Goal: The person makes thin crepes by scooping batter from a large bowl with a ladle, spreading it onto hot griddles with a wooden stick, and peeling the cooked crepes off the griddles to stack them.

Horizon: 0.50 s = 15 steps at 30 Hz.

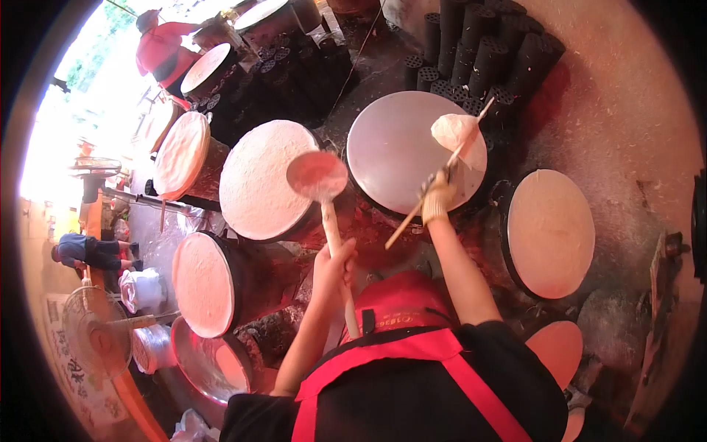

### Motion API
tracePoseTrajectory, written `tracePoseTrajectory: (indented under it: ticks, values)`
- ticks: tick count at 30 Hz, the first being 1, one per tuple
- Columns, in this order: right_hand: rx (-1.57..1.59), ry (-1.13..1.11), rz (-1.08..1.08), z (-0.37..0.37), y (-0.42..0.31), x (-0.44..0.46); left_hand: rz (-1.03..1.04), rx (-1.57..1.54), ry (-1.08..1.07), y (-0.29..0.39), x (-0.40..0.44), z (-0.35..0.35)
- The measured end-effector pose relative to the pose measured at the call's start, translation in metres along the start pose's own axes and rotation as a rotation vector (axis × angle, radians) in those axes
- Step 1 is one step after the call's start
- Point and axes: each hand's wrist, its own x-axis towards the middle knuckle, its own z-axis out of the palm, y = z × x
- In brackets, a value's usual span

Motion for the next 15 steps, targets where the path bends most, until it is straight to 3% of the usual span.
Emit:
tracePoseTrajectory:
  ticks: [3, 7, 9, 10, 12, 15]
  values:
    - [-0.064, -0.053, -0.092, 0.043, -0.018, 0.019, -0.01, -0.058, 0.052, -0.021, -0.002, -0.029]
    - [-0.465, -0.183, -0.065, 0.019, -0.037, 0.043, -0.052, -0.119, 0.051, -0.032, -0.002, -0.059]
    - [-0.388, -0.24, 0.057, -0.014, -0.058, 0.009, -0.087, -0.151, 0.021, -0.038, 0.005, -0.075]
    - [-0.28, -0.267, 0.039, -0.053, -0.041, 0.024, -0.098, -0.14, 0.018, -0.038, 0.006, -0.081]
    - [-0.067, -0.247, 0.003, -0.087, -0.041, -0.031, -0.125, -0.121, 0.019, -0.04, 0.007, -0.091]
    - [-0.242, -0.099, -0.03, -0.085, -0.026, -0.056, -0.165, -0.113, 0.061, -0.045, 0.008, -0.096]
